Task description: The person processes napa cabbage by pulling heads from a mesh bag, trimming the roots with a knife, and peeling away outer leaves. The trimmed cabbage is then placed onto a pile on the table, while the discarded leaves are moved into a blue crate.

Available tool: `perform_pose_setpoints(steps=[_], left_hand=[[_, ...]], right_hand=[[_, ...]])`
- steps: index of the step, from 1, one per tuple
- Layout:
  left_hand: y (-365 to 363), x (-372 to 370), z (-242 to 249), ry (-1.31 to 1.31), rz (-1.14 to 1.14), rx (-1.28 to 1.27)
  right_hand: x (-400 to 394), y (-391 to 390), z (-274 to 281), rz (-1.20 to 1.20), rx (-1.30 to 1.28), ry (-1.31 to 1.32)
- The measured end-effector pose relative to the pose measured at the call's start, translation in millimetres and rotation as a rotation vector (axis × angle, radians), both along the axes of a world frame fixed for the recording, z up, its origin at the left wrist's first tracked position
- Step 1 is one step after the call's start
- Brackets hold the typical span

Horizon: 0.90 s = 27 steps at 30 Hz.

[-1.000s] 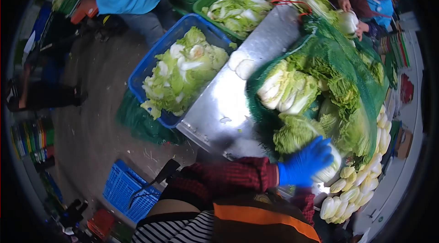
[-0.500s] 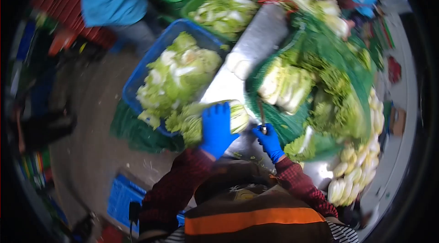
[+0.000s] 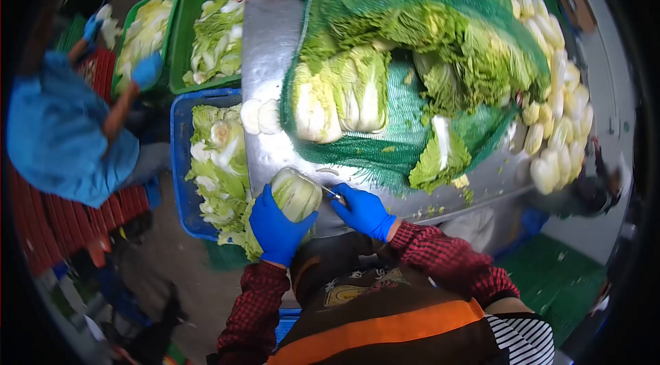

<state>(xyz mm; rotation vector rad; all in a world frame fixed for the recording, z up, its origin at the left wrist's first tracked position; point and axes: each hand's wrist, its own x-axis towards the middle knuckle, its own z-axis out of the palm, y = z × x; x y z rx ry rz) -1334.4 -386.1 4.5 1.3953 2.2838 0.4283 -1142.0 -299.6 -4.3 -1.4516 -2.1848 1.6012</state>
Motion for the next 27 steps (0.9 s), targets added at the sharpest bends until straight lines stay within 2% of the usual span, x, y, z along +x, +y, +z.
perform_pose_setpoints(steps=[1, 2, 5, 10, 15, 27], left_hand=[[3, 0, -2, -0.003, 0.009, -0.001], [5, 1, -2, 0.006, -0.03, -0.019], [5, 7, -1, 0.063, -0.045, -0.023], [9, 12, 2, 0.068, 0.0, -0.1], [8, 14, 0, 0.096, -0.006, -0.107], [10, 13, -2, 0.078, -0.016, -0.117]], right_hand=[[-1, -2, -3, 0.043, 0.033, -0.051], [-2, -7, -5, 0.01, 0.148, 0.021], [-5, -8, 3, -0.005, 0.228, 0.021], [-6, -7, 2, 0.001, 0.168, 0.011], [-7, -7, -4, 0.093, 0.247, -0.035], [-12, -11, -54, 0.217, 0.255, -0.168]])
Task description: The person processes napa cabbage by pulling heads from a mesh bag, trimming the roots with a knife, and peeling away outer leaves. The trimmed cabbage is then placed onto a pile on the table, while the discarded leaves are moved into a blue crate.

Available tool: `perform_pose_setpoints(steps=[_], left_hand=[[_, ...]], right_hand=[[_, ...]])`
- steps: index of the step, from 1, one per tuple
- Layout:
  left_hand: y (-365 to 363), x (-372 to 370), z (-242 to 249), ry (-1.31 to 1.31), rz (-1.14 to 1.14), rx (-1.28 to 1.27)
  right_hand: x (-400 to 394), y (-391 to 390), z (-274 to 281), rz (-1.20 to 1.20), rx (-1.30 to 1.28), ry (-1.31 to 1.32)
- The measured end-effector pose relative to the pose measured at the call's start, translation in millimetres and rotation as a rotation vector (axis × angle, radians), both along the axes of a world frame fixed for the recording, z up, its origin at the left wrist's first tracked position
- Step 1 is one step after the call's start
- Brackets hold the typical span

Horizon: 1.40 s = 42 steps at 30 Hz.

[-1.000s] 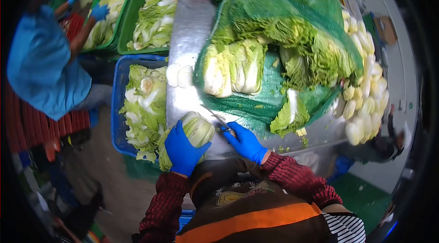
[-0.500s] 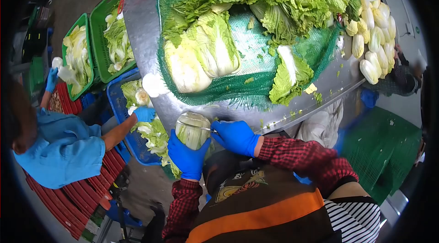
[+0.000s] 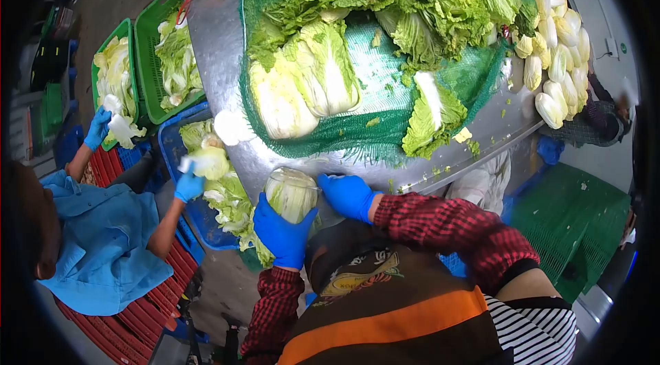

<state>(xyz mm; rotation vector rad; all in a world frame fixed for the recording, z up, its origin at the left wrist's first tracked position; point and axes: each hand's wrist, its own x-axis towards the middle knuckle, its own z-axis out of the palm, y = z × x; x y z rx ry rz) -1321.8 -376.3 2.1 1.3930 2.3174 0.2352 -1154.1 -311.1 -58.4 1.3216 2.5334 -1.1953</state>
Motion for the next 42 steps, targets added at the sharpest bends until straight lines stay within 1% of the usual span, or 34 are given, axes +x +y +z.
perform_pose_setpoints(steps=[7, 9, 10, 11, 12, 13, 14, 15, 16, 18, 19, 20, 21, 22, 23, 24, 25, 26, 27, 28, 29, 30, 31, 32, 33, 34, 35, 36, 37, 38, 39, 40, 41, 42], left_hand=[[-3, -1, -3, 0.0, -0.002, -0.01], [-8, 4, -3, 0.009, -0.012, -0.009], [-5, 1, -3, 0.025, -0.031, 0.01], [-5, -3, -4, -0.024, -0.026, 0.031], [-14, -10, 0, -0.017, -0.025, 0.015], [-17, -20, 1, -0.066, -0.041, 0.014], [-6, -24, -5, -0.121, -0.04, 0.058], [0, -35, -3, -0.203, -0.027, 0.044], [3, -49, -2, -0.202, -0.037, 0.05], [16, -75, -8, -0.537, -0.012, -0.012], [23, -88, -11, -0.65, -0.027, -0.048], [25, -104, -26, -0.848, -0.035, -0.025], [31, -116, -25, -0.981, -0.031, -0.088], [35, -127, -24, -1.108, -0.028, -0.157], [34, -138, -31, -1.11, -0.034, -0.145], [26, -150, -38, -1.257, 0.085, -0.218], [19, -160, -48, -1.399, 0.205, -0.288], [5, -164, -55, -1.393, 0.202, -0.282], [-12, -165, -63, -1.516, 0.451, -0.238], [-24, -164, -66, -1.63, 0.705, -0.182], [-35, -157, -63, -1.629, 0.702, -0.169], [-45, -147, -59, -1.746, 0.787, -0.089], [-51, -141, -57, -1.866, 0.874, 0.001], [-55, -139, -62, -1.875, 0.879, 0.023], [-59, -137, -69, -1.759, 0.877, 0.128], [-66, -136, -75, -1.638, 0.879, 0.227], [-66, -138, -75, -1.632, 0.899, 0.296], [-65, -140, -83, -1.64, 0.916, 0.318], [-65, -141, -95, -1.681, 0.892, 0.417], [-63, -142, -102, -1.717, 0.864, 0.517], [-54, -137, -94, -1.709, 0.811, 0.612], [-49, -126, -85, -1.717, 0.811, 0.63], [-40, -108, -61, -1.645, 0.779, 0.676], [-34, -97, -49, -1.575, 0.748, 0.714]], right_hand=[[-4, 3, -25, 0.013, -0.021, 0.007], [-11, -3, -42, -0.027, -0.023, -0.115], [-15, 3, -46, -0.039, -0.003, -0.102], [-11, 8, -47, -0.055, -0.043, -0.097], [-11, -6, -47, -0.071, -0.118, -0.088], [-13, -10, -66, -0.074, 0.01, -0.107], [-2, 0, -65, -0.061, 0.046, -0.106], [16, -3, -62, -0.044, 0.079, -0.127], [35, -13, -59, -0.037, 0.097, -0.151], [88, -13, -44, -0.102, 0.068, -0.12], [103, -8, -18, -0.061, -0.075, -0.237], [113, 1, 5, -0.022, -0.216, -0.353], [118, -8, 2, -0.046, -0.1, -0.17], [115, -17, -5, -0.114, -0.051, 0.012], [99, -23, -9, -0.223, -0.113, 0.068], [76, -28, -16, -0.333, -0.182, 0.13], [52, -22, -9, -0.404, -0.393, 0.213], [28, -17, 0, -0.471, -0.611, 0.296], [6, -11, 4, -0.516, -0.745, 0.285], [-11, -7, -3, -0.508, -0.738, 0.292], [-27, -5, -13, -0.515, -0.837, 0.27], [-44, -1, -16, -0.521, -0.935, 0.244], [-63, 5, -18, -0.508, -0.926, 0.241], [-83, 14, -17, -0.418, -0.862, 0.254], [-100, 24, -18, -0.325, -0.8, 0.263], [-112, 36, -22, -0.193, -0.414, 0.29], [-119, 50, -18, -0.264, -0.42, 0.365], [-125, 73, 18, -0.397, -0.715, 0.31], [-132, 86, 8, -0.432, -0.712, 0.548], [-133, 96, 30, -0.483, -0.721, 0.558], [-127, 99, 31, -0.477, -0.706, 0.491], [-116, 103, 33, -0.476, -0.686, 0.427], [-103, 102, 42, -0.478, -0.695, 0.381], [-90, 93, 55, -0.487, -0.706, 0.332]])
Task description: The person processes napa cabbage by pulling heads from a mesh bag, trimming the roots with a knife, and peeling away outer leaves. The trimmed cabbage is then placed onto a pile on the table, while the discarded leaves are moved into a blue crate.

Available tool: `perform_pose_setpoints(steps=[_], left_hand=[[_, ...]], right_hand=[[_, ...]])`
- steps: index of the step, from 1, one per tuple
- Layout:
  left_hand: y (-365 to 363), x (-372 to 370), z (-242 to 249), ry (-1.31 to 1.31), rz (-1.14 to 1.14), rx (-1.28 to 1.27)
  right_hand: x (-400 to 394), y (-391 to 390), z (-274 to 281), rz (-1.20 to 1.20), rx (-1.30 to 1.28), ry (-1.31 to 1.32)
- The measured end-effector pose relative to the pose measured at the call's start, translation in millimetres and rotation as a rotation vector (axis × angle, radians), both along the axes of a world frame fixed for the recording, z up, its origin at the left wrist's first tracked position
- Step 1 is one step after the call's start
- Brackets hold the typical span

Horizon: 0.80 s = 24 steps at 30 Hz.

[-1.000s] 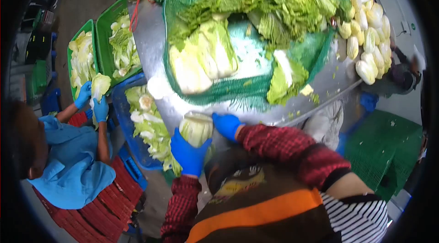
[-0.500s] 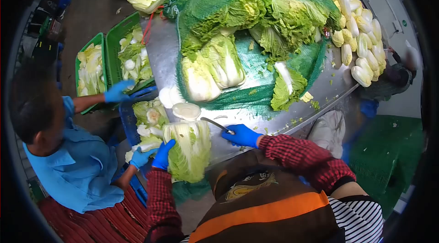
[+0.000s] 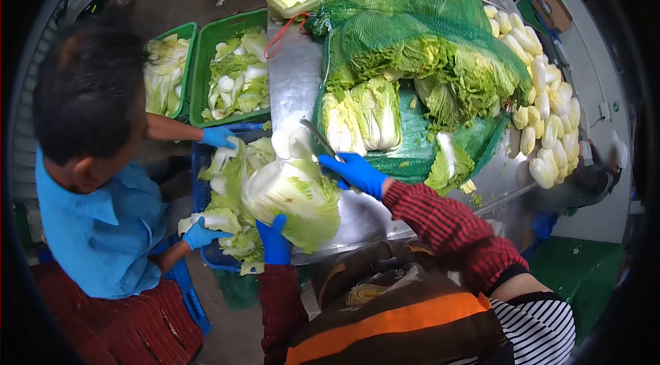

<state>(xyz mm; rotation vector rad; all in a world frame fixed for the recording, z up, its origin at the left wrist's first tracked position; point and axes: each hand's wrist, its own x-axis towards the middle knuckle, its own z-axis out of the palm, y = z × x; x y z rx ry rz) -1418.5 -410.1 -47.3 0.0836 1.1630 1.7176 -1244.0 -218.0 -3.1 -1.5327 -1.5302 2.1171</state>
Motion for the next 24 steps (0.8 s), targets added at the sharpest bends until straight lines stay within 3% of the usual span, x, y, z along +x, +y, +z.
perform_pose_setpoints(steps=[1, 2, 5, 6, 9, 11, 12, 16, 18, 21, 22, 24], left_hand=[[-3, 8, -20, 0.144, -0.029, 0.007], [-2, 20, -14, 0.127, -0.029, 0.004], [-4, 51, 12, 0.634, -0.319, 0.056], [-6, 56, 14, 0.561, -0.324, 0.067], [-8, 77, 49, 0.354, -0.294, 0.031], [0, 89, 85, 0.667, -0.298, -0.21], [-5, 92, 80, 0.663, -0.308, -0.218], [-22, 98, 73, 0.526, -0.32, -0.186], [-24, 92, 73, 0.431, -0.298, -0.21], [-24, 84, 74, 0.323, -0.277, -0.171], [-26, 83, 75, 0.254, -0.268, -0.133], [-30, 82, 69, 0.272, -0.305, -0.137]], right_hand=[[9, -12, 16, -0.097, -0.054, 0.066], [20, -23, 20, -0.158, -0.126, 0.175], [45, -53, 30, -0.102, -0.024, -0.049], [57, -56, 29, -0.176, -0.138, -0.053], [77, -73, 33, -0.138, -0.047, 0.068], [78, -94, 31, -0.096, 0.165, 0.077], [76, -104, 26, -0.066, 0.299, 0.05], [76, -112, 20, -0.091, 0.276, 0.114], [77, -111, -5, -0.233, 0.074, 0.254], [81, -96, -31, -0.234, 0.097, 0.104], [87, -91, -72, -0.244, 0.116, 0.002], [86, -83, -71, -0.47, 0.462, -0.118]])
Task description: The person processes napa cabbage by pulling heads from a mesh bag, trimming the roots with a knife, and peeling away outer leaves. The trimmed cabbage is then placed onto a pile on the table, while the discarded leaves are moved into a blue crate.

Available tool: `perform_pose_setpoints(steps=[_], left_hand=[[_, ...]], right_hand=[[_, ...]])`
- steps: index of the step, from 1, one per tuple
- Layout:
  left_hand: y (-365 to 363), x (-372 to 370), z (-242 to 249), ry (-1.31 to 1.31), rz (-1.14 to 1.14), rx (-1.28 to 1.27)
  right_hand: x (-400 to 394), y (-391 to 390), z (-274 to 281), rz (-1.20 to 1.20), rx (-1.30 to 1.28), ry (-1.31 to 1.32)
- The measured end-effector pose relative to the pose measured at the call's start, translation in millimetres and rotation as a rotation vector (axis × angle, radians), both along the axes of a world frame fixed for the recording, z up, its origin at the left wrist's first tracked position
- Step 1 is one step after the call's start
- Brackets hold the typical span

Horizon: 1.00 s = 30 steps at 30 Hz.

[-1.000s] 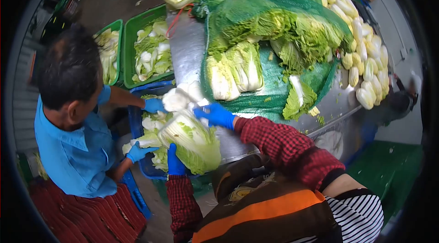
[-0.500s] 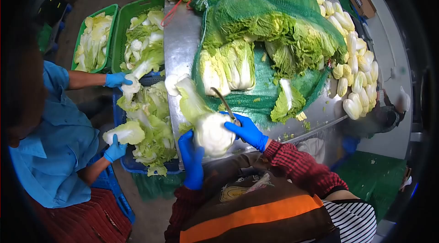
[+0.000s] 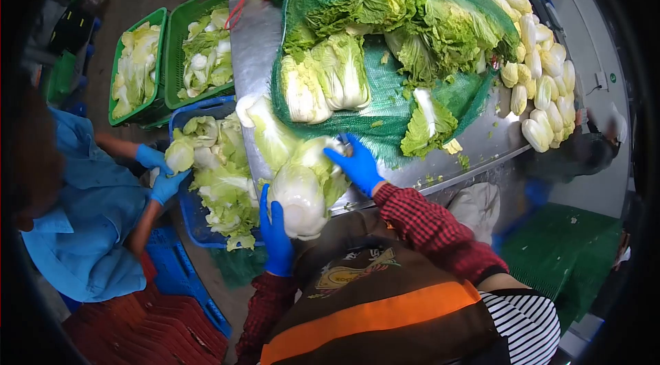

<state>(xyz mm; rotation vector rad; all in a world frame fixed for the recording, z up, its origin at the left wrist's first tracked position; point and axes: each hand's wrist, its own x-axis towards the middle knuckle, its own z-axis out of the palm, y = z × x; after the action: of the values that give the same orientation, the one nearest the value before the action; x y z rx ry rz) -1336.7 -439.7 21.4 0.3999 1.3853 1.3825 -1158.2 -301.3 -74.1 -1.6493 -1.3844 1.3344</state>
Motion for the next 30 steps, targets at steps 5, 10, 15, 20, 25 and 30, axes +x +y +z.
perform_pose_setpoints(steps=[5, 10, 15, 20, 25, 30], left_hand=[[19, 39, -1, 0.182, 0.053, -0.029], [37, 55, -3, 0.481, -0.021, -0.104], [35, 59, -8, 0.662, -0.073, -0.056], [24, 52, -14, 0.484, -0.13, -0.04], [28, 17, -3, 0.558, -0.796, 0.129], [121, -8, 35, 0.988, -0.945, 0.013]], right_hand=[[13, -13, 117, 0.22, 0.315, -0.291], [13, -26, 96, 0.343, -0.037, -0.167], [25, -29, 70, 0.296, -0.101, 0.077], [46, -21, 40, 0.181, -0.26, 0.343], [87, 21, 19, 0.076, -0.365, 0.303], [96, 26, -5, 0.085, -0.382, 0.325]])
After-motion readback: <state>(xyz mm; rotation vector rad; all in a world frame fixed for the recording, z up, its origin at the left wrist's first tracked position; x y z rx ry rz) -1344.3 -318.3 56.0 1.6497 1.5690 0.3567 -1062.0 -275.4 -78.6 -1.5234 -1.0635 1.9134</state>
